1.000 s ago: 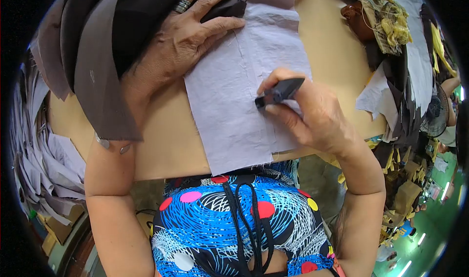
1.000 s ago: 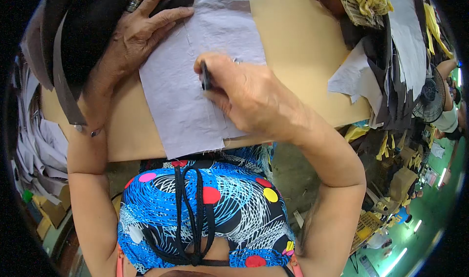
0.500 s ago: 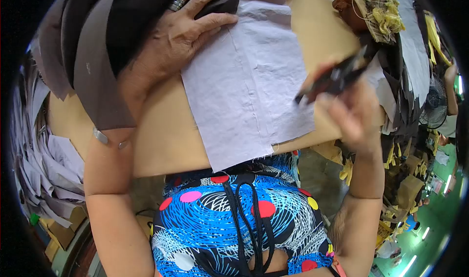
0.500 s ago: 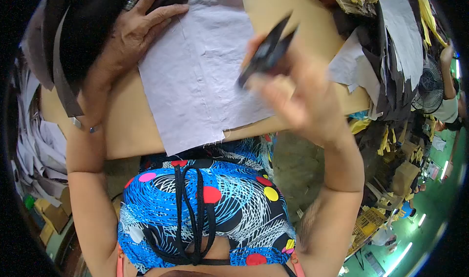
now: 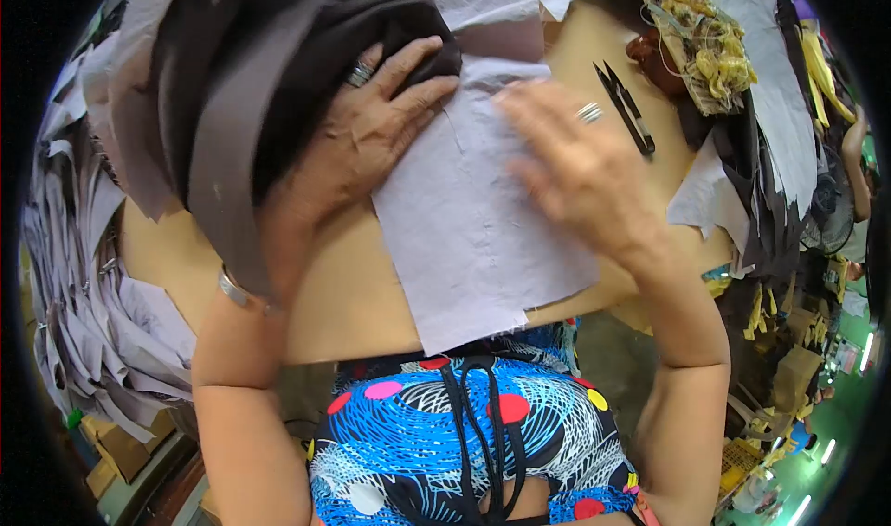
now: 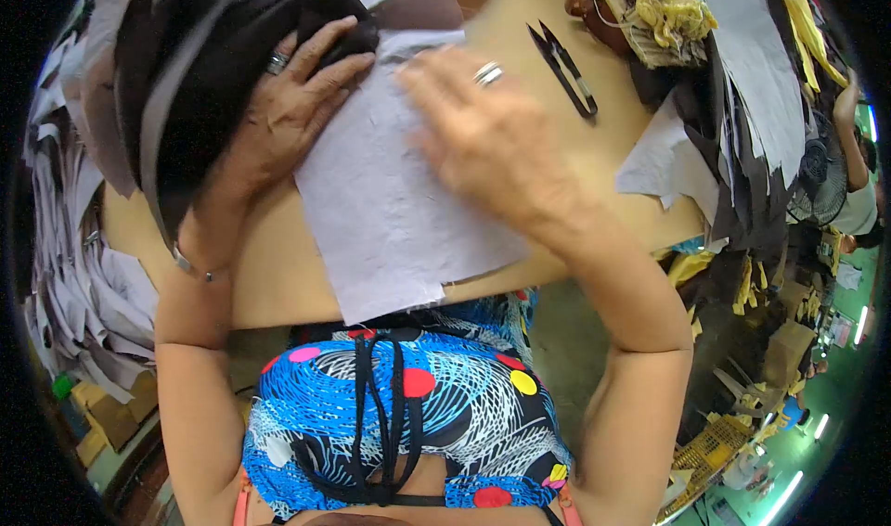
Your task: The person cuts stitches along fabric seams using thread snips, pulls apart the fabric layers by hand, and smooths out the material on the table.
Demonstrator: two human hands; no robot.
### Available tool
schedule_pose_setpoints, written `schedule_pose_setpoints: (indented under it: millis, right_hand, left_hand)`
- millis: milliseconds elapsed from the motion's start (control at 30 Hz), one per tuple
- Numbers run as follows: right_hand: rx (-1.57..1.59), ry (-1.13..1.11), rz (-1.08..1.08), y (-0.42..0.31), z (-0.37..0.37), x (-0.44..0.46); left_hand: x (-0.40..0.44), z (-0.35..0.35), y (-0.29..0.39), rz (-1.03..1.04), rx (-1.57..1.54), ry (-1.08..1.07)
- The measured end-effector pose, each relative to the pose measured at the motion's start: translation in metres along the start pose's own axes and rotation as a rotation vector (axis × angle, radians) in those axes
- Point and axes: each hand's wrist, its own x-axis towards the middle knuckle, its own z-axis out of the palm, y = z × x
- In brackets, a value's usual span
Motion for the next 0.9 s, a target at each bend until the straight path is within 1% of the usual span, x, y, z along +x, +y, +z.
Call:
schedule_pose_setpoints:
  millis: [67,133,167,200,267,300,333,400,467,500,567,600,633,700,733,767,800,833,867,900]
  right_hand:
    - [-0.047,-0.032,-0.161,-0.012,0.022,-0.002]
    - [-0.011,-0.099,-0.185,-0.02,0.019,-0.005]
    - [0.01,-0.143,-0.199,-0.021,0.016,-0.006]
    - [0.028,-0.171,-0.215,-0.022,0.012,-0.007]
    - [0.064,-0.238,-0.242,-0.02,0.003,-0.005]
    - [0.151,-0.268,-0.257,-0.014,-0.004,0.003]
    - [0.197,-0.176,-0.23,-0.012,-0.01,0.012]
    - [0.299,-0.006,-0.174,-0.012,-0.024,0.034]
    - [0.295,0.165,-0.232,-0.018,-0.038,0.072]
    - [0.333,0.224,-0.265,-0.019,-0.04,0.092]
    - [0.339,0.285,-0.292,-0.028,-0.035,0.136]
    - [0.469,0.283,-0.275,-0.037,-0.029,0.158]
    - [0.415,0.352,-0.335,-0.044,-0.019,0.181]
    - [0.386,0.354,-0.374,-0.062,0.005,0.22]
    - [0.321,0.373,-0.435,-0.072,0.017,0.237]
    - [0.23,0.288,-0.408,-0.082,0.029,0.247]
    - [0.171,0.142,-0.38,-0.096,0.032,0.252]
    - [0.139,0.116,-0.444,-0.102,0.049,0.257]
    - [0.132,0.025,-0.482,-0.101,0.063,0.252]
    - [0.122,0.04,-0.504,-0.109,0.078,0.248]
  left_hand:
    - [0.001,0.0,0.001,-0.02,0.034,0.037]
    - [0.0,-0.004,0.003,-0.07,0.104,0.032]
    - [0.0,-0.005,0.005,-0.104,0.074,0.023]
    - [0.001,-0.005,0.006,-0.089,0.113,0.048]
    - [0.004,-0.008,0.008,-0.111,0.08,0.009]
    - [0.006,-0.012,0.011,-0.137,0.027,-0.018]
    - [0.005,-0.016,0.014,-0.078,0.082,0.025]
    - [-0.002,-0.009,0.019,-0.089,-0.072,-0.066]
    - [-0.008,-0.011,0.04,-0.059,-0.104,-0.074]
    - [-0.013,-0.012,0.047,-0.032,-0.06,-0.117]
    - [-0.014,-0.021,0.059,-0.071,0.013,-0.122]
    - [-0.013,-0.025,0.059,-0.072,0.064,-0.106]
    - [-0.013,-0.019,0.058,-0.069,0.071,-0.067]
    - [-0.015,-0.016,0.052,-0.059,0.067,-0.033]
    - [-0.015,-0.016,0.049,-0.055,0.056,-0.03]
    - [-0.015,-0.017,0.047,-0.055,0.045,-0.031]
    - [-0.018,-0.021,0.046,-0.052,0.04,-0.033]
    - [-0.019,-0.024,0.043,-0.053,0.036,-0.039]
    - [-0.017,-0.023,0.043,-0.055,0.036,-0.046]
    - [-0.019,-0.026,0.041,-0.051,0.033,-0.042]
